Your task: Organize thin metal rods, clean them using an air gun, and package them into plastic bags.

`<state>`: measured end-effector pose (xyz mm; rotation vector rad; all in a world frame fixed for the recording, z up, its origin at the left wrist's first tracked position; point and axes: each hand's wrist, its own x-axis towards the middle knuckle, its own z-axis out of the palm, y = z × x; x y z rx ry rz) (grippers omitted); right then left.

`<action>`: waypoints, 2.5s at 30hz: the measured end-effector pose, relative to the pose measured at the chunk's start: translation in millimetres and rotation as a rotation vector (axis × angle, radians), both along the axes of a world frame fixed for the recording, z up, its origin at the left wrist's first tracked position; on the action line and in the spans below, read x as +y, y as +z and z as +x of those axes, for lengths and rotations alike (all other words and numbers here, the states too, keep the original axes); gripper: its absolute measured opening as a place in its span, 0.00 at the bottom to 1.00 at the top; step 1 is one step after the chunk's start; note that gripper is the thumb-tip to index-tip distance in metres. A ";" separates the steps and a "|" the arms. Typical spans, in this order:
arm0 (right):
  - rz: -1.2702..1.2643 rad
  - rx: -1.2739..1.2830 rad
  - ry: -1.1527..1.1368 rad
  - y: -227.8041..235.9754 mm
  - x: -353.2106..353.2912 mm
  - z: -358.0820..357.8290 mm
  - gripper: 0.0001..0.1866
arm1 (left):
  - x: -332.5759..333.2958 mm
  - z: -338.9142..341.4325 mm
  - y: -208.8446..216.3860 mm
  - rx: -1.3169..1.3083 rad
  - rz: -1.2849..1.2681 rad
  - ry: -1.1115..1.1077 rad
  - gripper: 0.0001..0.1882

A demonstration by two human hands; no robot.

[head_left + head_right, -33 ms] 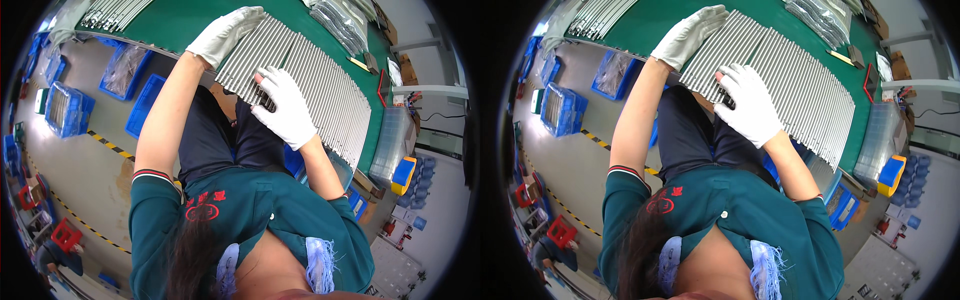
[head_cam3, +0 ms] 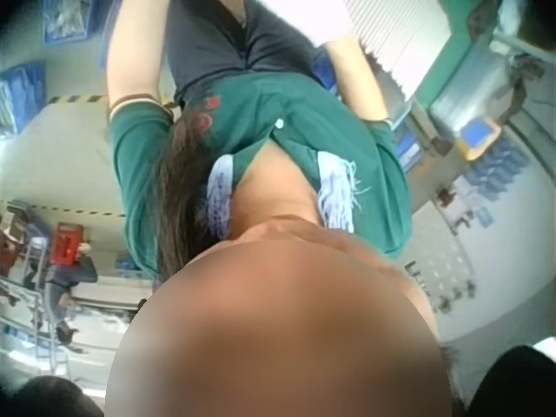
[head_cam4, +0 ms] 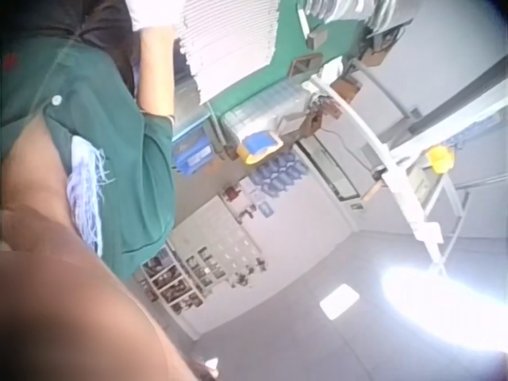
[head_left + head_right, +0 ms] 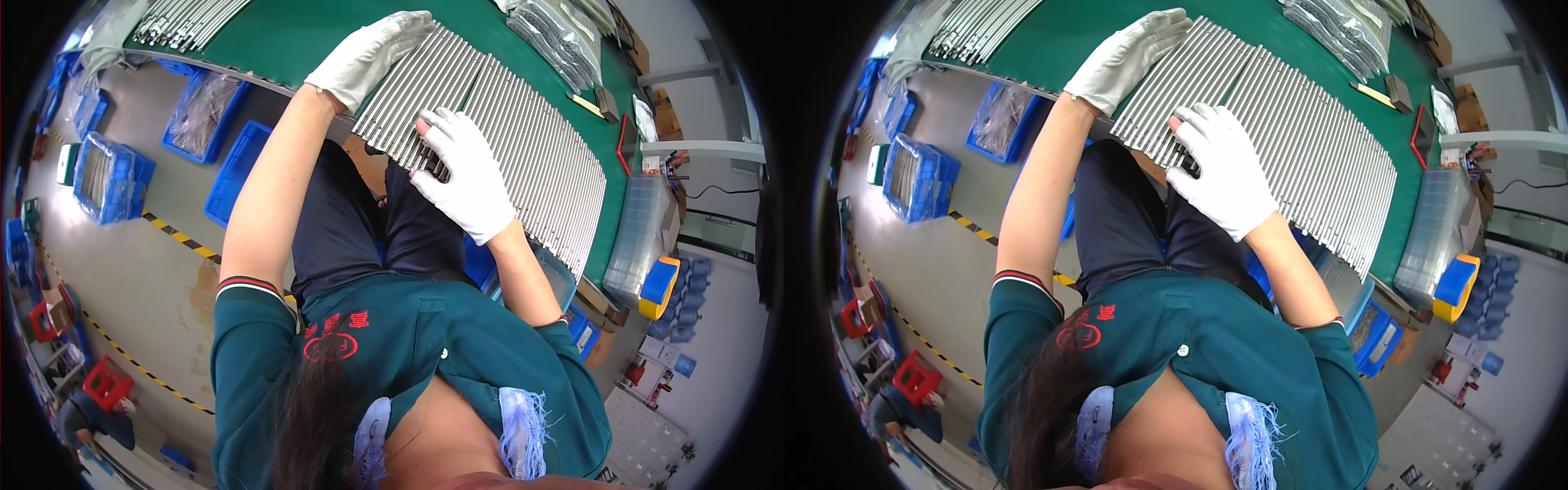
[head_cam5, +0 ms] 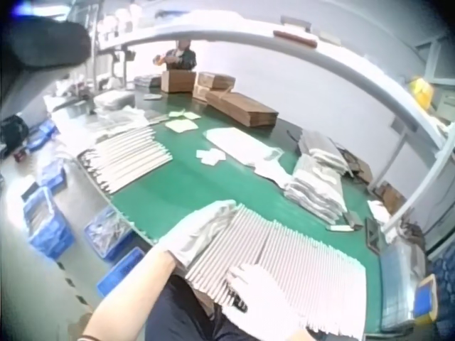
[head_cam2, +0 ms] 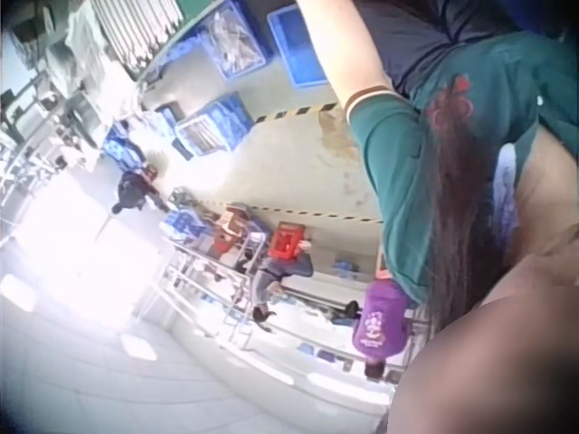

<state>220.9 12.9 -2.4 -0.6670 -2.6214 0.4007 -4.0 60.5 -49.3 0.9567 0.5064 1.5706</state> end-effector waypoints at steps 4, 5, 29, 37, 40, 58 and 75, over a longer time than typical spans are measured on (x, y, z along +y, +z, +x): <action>0.029 0.009 0.036 -6.6 3.3 -1.1 0.29 | -2.4 1.0 1.0 -0.001 -0.018 0.000 0.27; 0.029 0.009 0.040 -6.7 3.4 -1.6 0.29 | -3.0 1.5 2.1 0.004 -0.017 0.005 0.27; 0.032 0.047 0.097 -5.9 9.1 -34.1 0.28 | -9.4 5.3 10.9 0.004 -0.086 0.027 0.23; 0.039 0.017 0.057 -9.8 9.5 -45.1 0.31 | -10.2 6.4 11.8 0.012 -0.100 0.029 0.23; 0.138 0.010 0.030 -9.8 8.5 -46.5 0.30 | -11.8 7.5 13.1 0.020 -0.042 0.131 0.24; 0.204 -0.082 -0.128 -16.3 7.6 -49.6 0.35 | -88.7 -16.8 37.1 1.807 0.247 0.550 0.14; -0.267 -0.172 -0.014 40.8 32.7 56.8 0.30 | -38.5 -92.1 1.8 2.043 0.048 0.793 0.20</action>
